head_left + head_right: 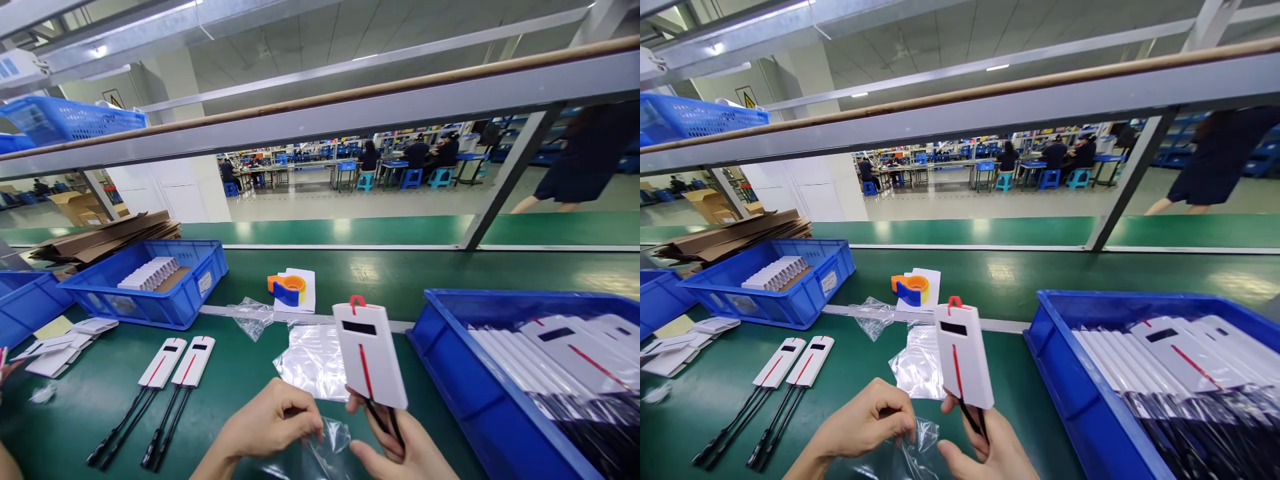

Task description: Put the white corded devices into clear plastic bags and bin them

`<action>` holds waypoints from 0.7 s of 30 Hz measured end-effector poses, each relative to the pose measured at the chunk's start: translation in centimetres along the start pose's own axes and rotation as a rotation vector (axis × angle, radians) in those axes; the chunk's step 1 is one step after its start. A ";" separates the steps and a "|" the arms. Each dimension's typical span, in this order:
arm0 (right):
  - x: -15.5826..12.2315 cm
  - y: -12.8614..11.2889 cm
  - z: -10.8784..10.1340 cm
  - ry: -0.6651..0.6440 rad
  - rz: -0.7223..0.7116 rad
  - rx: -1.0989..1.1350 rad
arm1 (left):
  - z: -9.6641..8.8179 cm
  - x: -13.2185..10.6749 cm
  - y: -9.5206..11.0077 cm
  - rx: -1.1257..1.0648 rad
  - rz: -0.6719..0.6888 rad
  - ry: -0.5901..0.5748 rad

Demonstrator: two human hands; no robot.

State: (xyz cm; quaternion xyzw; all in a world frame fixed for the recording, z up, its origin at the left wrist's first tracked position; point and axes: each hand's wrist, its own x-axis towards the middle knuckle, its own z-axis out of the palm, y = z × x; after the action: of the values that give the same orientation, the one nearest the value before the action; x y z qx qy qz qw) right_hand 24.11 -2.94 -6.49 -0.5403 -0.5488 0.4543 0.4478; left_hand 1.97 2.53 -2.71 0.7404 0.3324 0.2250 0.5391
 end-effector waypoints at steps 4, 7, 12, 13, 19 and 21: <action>0.5 -0.8 1.2 -0.047 0.056 0.086 | 0.6 0.1 -0.7 -0.016 -0.005 -0.042; 0.5 -1.1 0.9 -0.065 0.087 0.191 | 1.0 0.2 -1.2 0.002 -0.030 -0.060; 0.4 -1.4 -0.3 0.004 0.070 0.126 | 1.1 0.3 -1.8 -0.014 -0.070 0.005; 0.4 -1.4 -0.5 0.009 0.075 0.126 | 0.9 0.2 -2.0 -0.023 -0.088 0.027; 0.5 -0.8 -0.8 0.149 0.124 0.213 | 0.6 -0.1 -2.0 -0.184 -0.145 0.132; 0.7 -0.6 -0.3 0.157 0.157 0.246 | 1.1 0.0 -1.8 -0.164 -0.117 0.187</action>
State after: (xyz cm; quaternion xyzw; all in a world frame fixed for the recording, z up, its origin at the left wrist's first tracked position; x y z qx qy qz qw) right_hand 24.26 -2.25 -5.89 -0.5564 -0.4087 0.5080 0.5151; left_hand 2.24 2.14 -4.77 0.6489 0.4042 0.2880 0.5768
